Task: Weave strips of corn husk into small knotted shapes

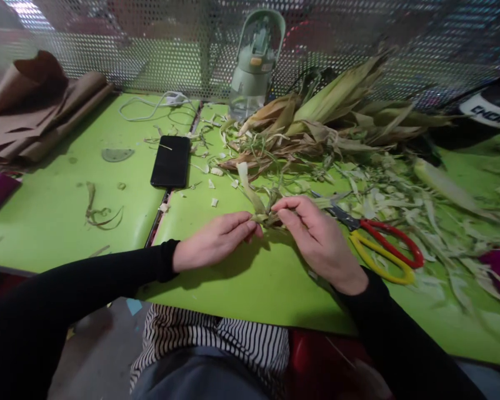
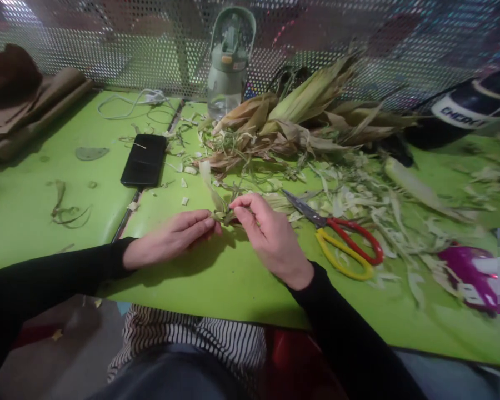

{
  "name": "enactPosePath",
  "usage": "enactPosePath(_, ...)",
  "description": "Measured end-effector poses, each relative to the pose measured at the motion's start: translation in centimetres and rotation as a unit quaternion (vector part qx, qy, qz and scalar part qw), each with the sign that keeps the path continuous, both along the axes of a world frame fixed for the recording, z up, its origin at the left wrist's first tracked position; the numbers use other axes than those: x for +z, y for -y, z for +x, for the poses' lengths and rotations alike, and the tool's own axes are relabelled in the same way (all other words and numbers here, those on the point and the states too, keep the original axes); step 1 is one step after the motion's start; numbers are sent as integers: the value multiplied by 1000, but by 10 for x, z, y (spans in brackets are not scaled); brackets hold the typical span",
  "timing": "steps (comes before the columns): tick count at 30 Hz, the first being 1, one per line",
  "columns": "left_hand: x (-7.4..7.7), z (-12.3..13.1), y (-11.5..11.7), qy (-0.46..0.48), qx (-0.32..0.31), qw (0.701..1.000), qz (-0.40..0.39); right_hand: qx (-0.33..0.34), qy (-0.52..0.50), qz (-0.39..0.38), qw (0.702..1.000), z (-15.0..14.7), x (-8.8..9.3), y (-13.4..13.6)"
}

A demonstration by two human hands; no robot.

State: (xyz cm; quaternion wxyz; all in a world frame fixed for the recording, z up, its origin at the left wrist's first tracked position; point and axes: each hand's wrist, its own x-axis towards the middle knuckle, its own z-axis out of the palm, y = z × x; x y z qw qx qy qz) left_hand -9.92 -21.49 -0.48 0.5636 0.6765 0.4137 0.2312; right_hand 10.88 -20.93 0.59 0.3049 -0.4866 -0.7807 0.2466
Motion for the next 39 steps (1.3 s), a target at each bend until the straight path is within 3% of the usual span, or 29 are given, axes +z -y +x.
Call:
enactPosePath(10,-3,1,0,-2,22,999,45,-15,-1,28,1000,-3,-4,2)
enactPosePath(16,-2,1,0,-143,-7,967,210,-2,14,88,996,-7,-2,1)
enactPosePath(19,-2,2,3,-149,-30,954,260,8,-9,28,1000,-10,-2,2)
enactPosePath(23,-2,3,5,-78,9,980,185,-22,-125,-114,985,-12,-5,4)
enactPosePath(27,-1,3,3,56,4,997,51,-45,-271,-192,942,-14,-16,5)
enactPosePath(30,2,3,1,99,-22,995,-22,-57,-366,-218,903,-17,-21,4)
enactPosePath(34,10,1,2,87,-20,995,-43,-47,-424,-232,874,-20,-19,3)
enactPosePath(37,12,1,4,78,-7,996,-49,-52,-434,-237,868,-20,-18,3)
enactPosePath(39,11,2,5,95,-10,992,-79,-53,-414,-232,879,-17,-18,3)
